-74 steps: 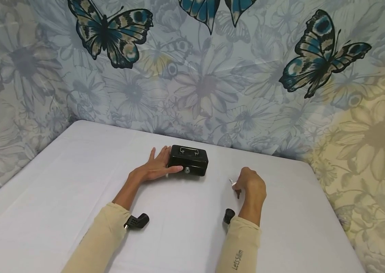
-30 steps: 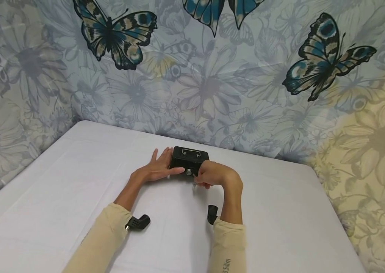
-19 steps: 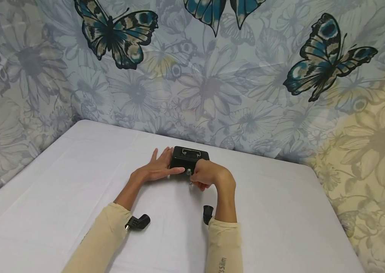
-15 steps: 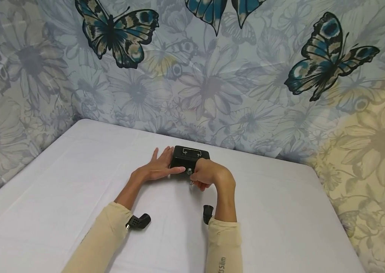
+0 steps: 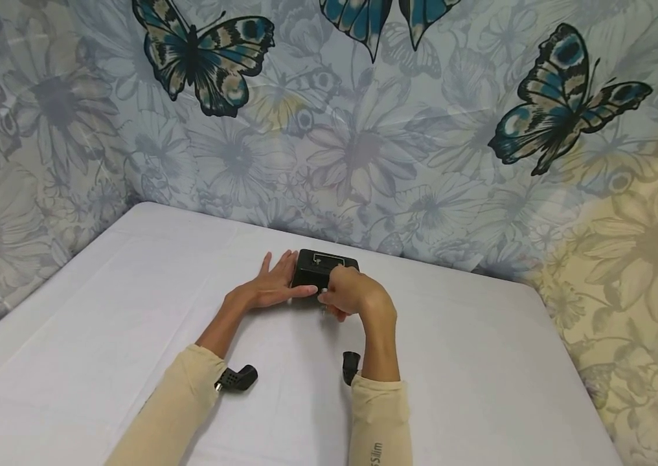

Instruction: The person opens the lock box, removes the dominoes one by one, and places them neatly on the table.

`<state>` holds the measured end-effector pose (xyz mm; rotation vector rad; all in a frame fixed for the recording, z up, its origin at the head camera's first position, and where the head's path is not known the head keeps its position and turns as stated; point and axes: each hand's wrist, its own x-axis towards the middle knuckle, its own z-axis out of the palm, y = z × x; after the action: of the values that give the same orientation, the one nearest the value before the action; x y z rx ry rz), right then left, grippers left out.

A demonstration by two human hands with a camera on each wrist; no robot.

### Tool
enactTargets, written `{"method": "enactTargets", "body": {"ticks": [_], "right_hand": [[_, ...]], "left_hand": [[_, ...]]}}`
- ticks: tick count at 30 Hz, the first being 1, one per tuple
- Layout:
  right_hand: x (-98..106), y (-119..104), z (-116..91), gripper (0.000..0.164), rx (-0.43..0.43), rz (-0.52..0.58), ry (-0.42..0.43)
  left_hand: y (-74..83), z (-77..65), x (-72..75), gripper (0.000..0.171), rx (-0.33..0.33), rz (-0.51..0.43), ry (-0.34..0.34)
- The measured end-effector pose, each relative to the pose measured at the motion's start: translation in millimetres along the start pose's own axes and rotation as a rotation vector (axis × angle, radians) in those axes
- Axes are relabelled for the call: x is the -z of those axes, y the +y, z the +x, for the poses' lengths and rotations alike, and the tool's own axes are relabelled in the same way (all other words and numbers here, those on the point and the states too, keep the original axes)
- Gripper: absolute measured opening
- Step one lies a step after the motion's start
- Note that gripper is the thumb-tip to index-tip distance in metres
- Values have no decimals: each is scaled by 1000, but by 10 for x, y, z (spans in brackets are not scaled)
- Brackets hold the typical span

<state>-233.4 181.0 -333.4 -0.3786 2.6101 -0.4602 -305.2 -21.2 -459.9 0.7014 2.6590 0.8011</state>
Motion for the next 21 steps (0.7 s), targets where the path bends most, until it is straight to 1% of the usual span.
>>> {"method": "enactTargets", "body": {"ticks": [4,11,16,21], "right_hand": [[-17,-26,11,33,-29,4,11],[-64,-73,30,30,-112,-7,56],[-92,-97,44,30,-155,2,80],[-103,-112,62,29,-176,18,83]], "left_hand": [[-2,1,3,138,-1,0,-6],[8,-14,11,127,-11,-16,11],[4,-17,12,128,-17,-11,7],[-2,-24,21,129,-13,-7,-5]]}}
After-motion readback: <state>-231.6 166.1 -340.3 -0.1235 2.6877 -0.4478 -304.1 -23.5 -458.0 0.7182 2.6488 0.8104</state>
